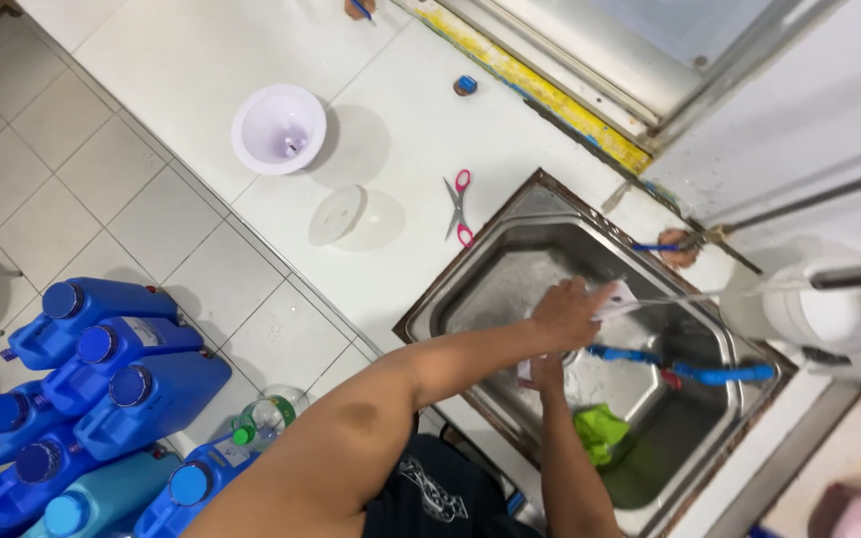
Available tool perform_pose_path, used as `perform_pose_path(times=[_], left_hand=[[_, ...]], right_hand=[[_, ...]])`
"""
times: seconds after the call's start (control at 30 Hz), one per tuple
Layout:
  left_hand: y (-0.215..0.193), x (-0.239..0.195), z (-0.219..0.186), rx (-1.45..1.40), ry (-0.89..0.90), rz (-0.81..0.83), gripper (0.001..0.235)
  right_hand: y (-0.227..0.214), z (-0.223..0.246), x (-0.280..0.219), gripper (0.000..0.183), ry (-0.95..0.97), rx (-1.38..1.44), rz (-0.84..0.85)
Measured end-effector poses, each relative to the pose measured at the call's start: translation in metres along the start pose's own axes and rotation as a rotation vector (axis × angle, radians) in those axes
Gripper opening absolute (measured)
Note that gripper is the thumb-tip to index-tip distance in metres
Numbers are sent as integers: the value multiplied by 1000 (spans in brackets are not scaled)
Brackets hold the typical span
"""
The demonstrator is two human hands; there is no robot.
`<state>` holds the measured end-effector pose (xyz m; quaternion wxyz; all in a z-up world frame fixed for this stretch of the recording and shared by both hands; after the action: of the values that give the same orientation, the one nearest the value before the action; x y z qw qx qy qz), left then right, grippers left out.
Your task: Washing and rinsing plastic components in a sink using a sponge
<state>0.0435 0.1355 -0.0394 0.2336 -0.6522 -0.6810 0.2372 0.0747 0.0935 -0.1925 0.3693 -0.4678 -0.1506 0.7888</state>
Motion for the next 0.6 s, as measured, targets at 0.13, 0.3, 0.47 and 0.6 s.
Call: perform_pose_path(times=[0.13,0.3,0.47,0.6], left_hand=[[-11,-38,11,-7,-104,-30,76],[6,-26,43,-283,-184,-193,73],[19,14,47,-672,-338,-270,53],[-1,0,40,-964,-496,-370,36]], right_hand=[[33,-134,-21,103,234,9,3],[61,-225,26,69,141,-43,-62],[-24,-112,-98,60,205,147,-90],[-74,-44,-167,76,243,353,-106]])
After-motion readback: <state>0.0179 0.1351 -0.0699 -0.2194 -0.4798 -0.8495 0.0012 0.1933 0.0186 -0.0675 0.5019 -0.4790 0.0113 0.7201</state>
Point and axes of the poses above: each hand's wrist, its own x-axis towards the middle knuckle, its own y-axis out of the palm, z = x × y, the point moved 10 cm from there along x, towards the middle knuckle, and after that the axes turned 13 degrees about -x, right-handed, at the moved point
